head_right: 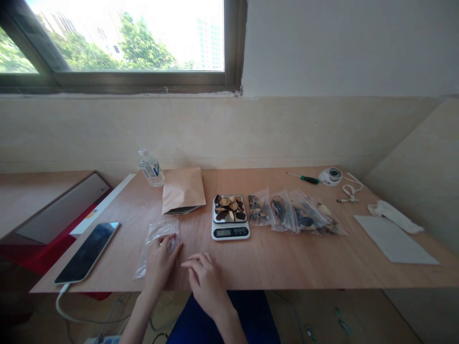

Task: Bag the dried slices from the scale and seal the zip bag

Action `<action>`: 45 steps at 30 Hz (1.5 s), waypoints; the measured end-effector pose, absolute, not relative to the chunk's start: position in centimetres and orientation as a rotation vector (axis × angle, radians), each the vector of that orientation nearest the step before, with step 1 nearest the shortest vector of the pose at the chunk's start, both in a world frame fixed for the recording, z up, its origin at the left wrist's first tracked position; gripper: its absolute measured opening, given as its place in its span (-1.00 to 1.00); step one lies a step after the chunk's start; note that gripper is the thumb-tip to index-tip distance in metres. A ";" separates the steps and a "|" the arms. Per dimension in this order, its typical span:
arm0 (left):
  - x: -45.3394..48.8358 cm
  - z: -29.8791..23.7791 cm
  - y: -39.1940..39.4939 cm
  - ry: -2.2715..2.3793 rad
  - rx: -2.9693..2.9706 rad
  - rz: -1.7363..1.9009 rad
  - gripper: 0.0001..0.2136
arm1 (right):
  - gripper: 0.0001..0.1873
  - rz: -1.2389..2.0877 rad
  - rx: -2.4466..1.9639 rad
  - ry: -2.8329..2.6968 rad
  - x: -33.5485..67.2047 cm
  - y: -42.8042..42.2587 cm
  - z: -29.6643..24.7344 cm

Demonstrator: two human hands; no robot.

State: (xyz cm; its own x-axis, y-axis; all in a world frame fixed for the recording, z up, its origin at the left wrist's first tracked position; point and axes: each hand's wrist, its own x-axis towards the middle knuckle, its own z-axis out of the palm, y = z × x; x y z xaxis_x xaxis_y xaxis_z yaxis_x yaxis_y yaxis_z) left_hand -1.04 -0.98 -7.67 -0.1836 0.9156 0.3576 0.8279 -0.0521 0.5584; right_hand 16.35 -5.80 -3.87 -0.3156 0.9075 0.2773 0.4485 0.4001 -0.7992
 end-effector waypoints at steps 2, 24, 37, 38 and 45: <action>-1.1 -7.9 -1.2 2.099 1.915 1.024 -0.72 | -0.66 0.807 -1.149 -1.902 16.4 -5.8 -4.1; 6.4 -0.1 -1.4 1.851 1.096 1.821 -0.74 | -0.78 0.508 -1.278 -1.434 22.6 -1.0 -5.4; 8.7 -0.4 -0.3 1.809 1.184 1.576 -0.77 | -0.46 0.065 -1.635 -1.937 26.4 8.9 -8.3; 8.8 -0.4 -0.1 1.809 1.186 1.557 -0.78 | -0.49 0.062 -1.651 -1.931 26.6 8.8 -8.3; 9.6 0.0 0.6 1.821 1.155 1.474 -0.80 | -0.63 0.014 -1.616 -1.922 27.2 8.8 -7.8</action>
